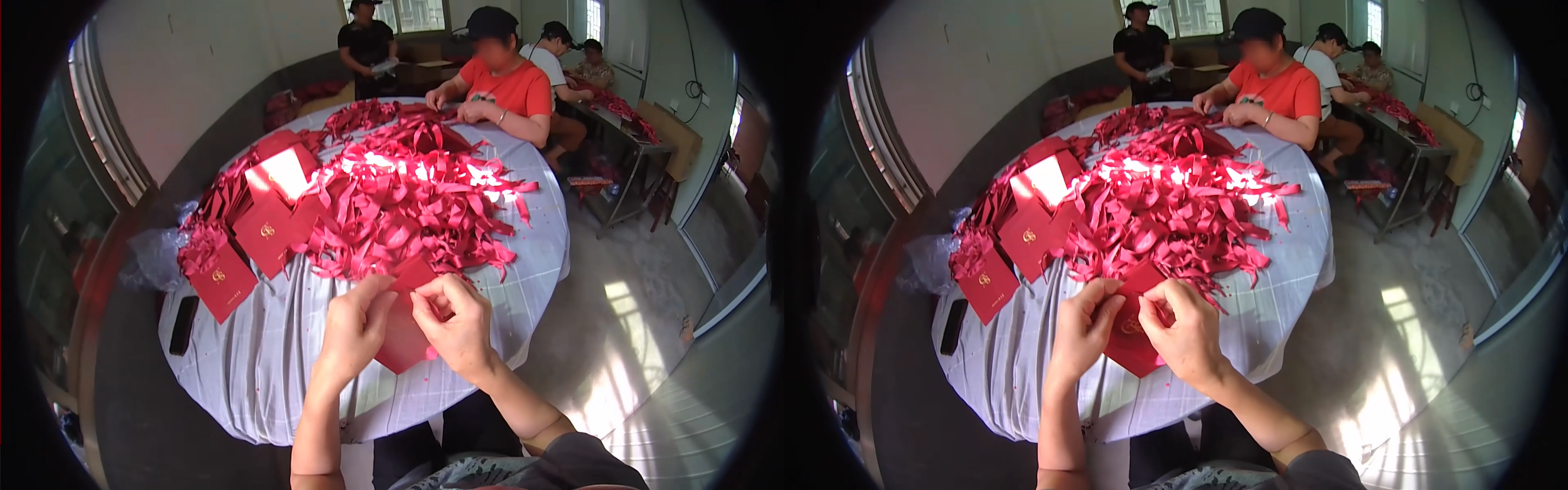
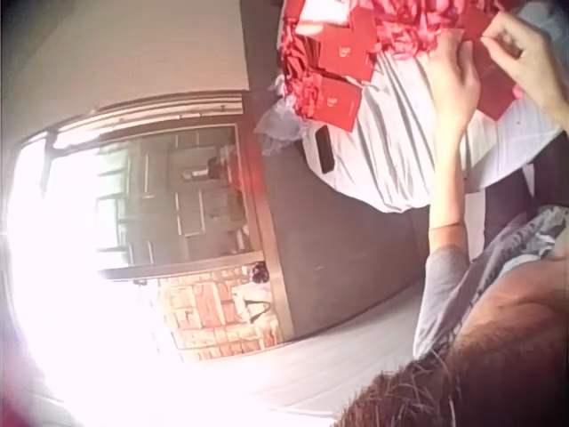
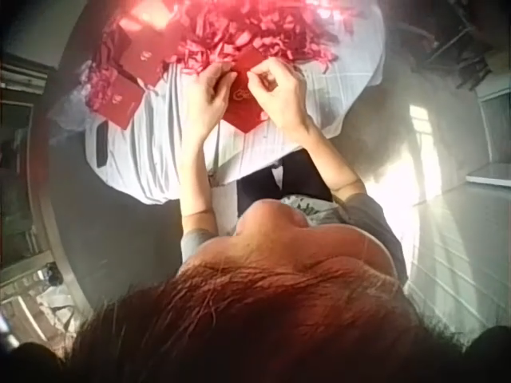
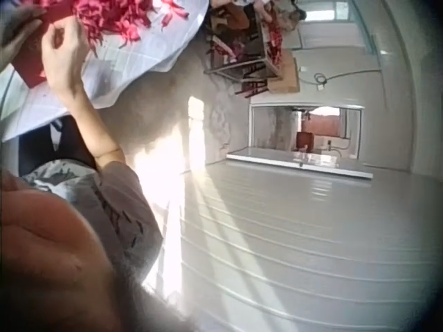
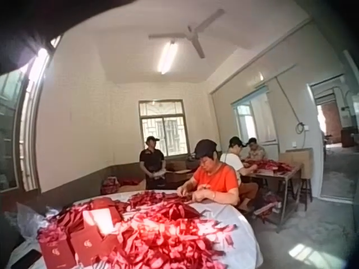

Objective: The person attaches ribbon handles to paper gift bags by hand.

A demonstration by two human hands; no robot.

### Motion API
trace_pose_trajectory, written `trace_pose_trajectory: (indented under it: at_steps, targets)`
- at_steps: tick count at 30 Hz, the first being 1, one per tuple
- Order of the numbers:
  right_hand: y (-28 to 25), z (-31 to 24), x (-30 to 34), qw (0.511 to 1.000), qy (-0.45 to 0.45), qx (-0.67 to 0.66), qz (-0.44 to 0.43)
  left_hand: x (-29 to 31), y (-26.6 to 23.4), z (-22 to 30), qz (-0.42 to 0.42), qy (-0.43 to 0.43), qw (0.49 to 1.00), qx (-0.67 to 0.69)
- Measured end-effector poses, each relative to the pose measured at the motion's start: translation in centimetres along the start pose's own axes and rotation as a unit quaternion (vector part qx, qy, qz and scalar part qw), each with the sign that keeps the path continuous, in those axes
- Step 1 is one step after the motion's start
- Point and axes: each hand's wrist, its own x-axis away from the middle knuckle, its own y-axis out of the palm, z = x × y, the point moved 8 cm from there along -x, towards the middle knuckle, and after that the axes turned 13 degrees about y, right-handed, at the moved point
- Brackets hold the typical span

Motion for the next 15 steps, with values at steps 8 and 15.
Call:
trace_pose_trajectory:
  at_steps: [8,15]
  targets:
    - [-1.3,-1.2,1.6,0.999,-0.029,0.037,0.022,0.6,0.8,4.3,-0.019,0.095,0.98,-0.176]
    - [-1.5,1.3,2.4,0.999,0.041,0.025,0.019,1.6,2.8,6.2,-0.043,0.189,0.953,-0.234]
